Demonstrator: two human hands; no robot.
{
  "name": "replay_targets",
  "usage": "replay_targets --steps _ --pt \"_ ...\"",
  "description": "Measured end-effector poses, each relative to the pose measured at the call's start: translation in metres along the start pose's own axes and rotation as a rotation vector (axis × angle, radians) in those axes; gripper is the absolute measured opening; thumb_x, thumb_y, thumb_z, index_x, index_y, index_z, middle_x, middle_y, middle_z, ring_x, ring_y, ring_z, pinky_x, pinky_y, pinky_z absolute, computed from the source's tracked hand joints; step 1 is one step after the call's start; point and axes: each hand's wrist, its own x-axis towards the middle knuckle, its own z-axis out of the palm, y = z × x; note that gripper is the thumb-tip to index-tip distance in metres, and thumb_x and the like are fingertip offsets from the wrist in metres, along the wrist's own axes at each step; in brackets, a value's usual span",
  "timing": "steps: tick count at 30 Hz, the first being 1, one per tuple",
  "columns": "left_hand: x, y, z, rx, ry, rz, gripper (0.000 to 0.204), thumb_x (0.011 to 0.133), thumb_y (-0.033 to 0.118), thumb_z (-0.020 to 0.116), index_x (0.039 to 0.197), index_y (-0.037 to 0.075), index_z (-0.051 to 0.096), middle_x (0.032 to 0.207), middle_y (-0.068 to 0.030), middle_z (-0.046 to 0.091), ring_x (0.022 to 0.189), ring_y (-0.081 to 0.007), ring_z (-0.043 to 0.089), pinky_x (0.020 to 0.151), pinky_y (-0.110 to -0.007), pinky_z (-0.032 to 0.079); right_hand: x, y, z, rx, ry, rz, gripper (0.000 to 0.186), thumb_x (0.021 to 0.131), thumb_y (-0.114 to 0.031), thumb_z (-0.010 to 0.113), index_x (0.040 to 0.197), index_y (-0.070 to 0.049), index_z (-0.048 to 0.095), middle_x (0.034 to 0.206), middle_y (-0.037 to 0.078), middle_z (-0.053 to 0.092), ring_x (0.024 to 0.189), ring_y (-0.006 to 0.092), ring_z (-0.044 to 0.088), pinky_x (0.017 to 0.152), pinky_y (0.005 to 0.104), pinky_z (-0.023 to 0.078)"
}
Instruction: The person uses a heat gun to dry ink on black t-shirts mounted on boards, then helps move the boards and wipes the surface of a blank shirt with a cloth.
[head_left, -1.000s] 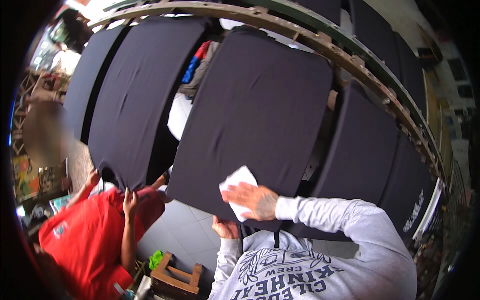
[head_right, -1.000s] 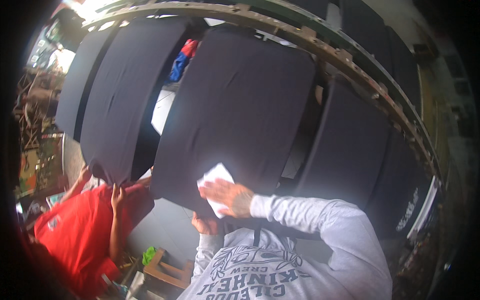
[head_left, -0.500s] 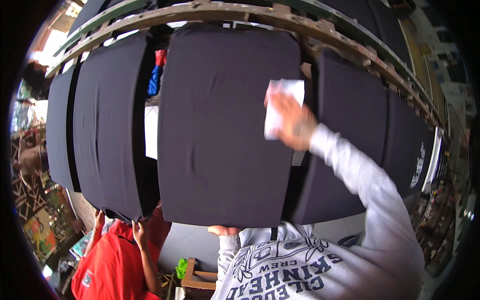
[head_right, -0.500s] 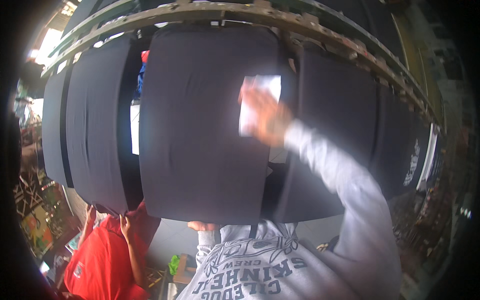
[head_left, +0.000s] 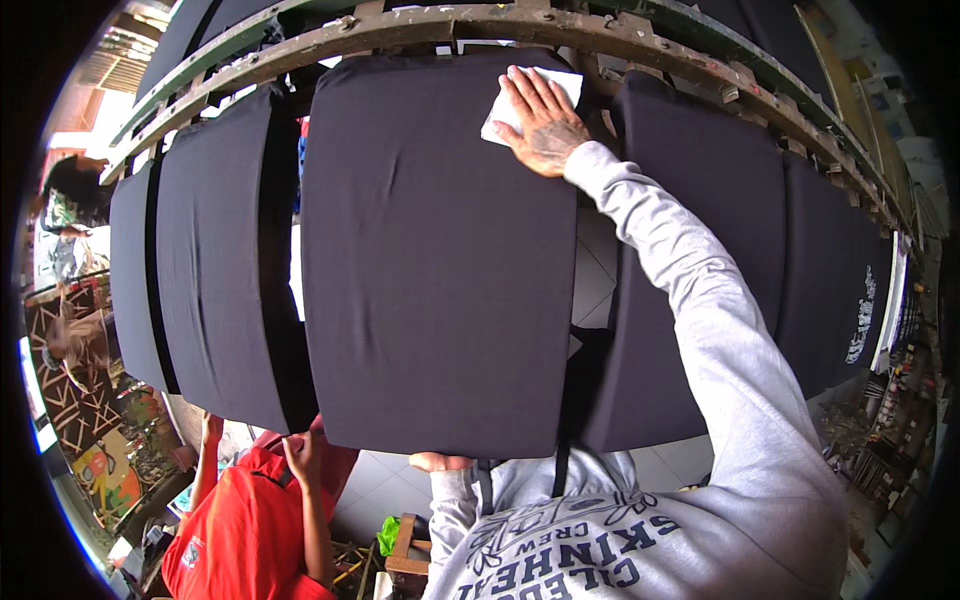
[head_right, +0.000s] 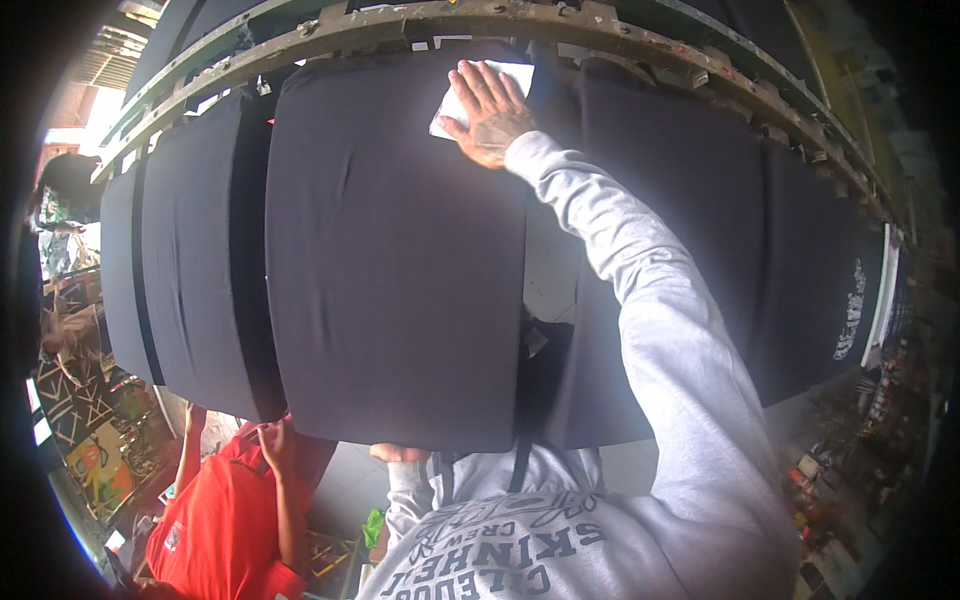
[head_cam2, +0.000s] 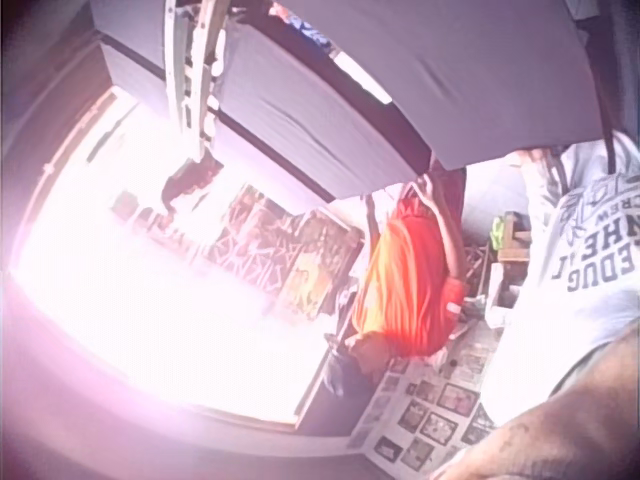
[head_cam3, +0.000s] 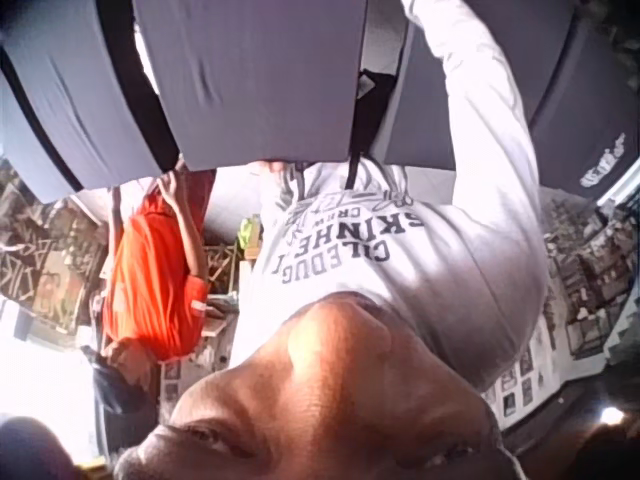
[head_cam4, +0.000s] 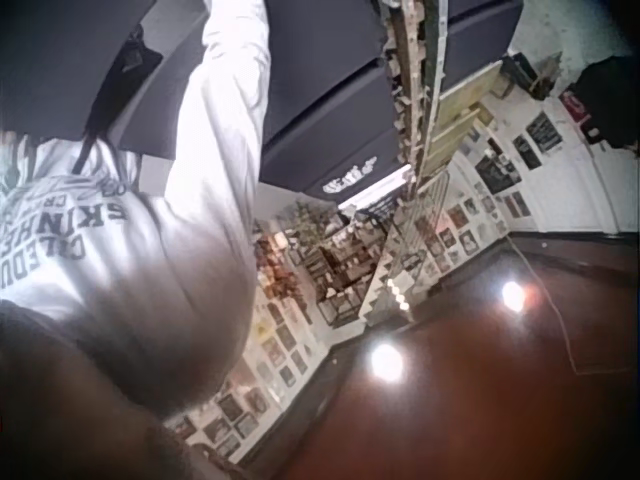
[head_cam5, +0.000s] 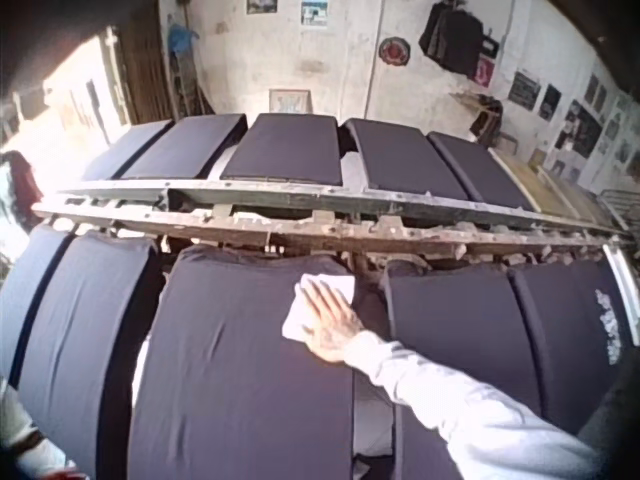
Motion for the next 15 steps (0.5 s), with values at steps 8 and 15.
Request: replay_targets --steps 8,15 --pt "-0.002 0.003 0.026 0.010 0.266 0.035 0.065 0.081 0.038 0.052 0.132 -0.002 0.057 0.129 -0.0222 0.063 0.117 -0.0386 0.062 0.100 -0.048 0.054 -0.043 -0.100 0.085 0.377 -0.153 -0.470 0.059 0.075 -0.023 0.072 0.130 -0.014 0.055 0.130 0.007 0.057 0.127 0.0273 0.057 0.110 0.0437 0.048" --pt "0.007 0.003 0.033 0.035 0.289 0.060 0.065 0.081 0.040 0.052 0.131 -0.002 0.057 0.129 -0.0226 0.063 0.117 -0.0387 0.062 0.100 -0.048 0.053 0.089 -0.049 0.082 0.022 0.243 -0.165 0.061 0.084 -0.030 0.066 0.139 -0.007 0.051 0.142 0.015 0.052 0.133 0.0315 0.050 0.107 0.0443 0.045"
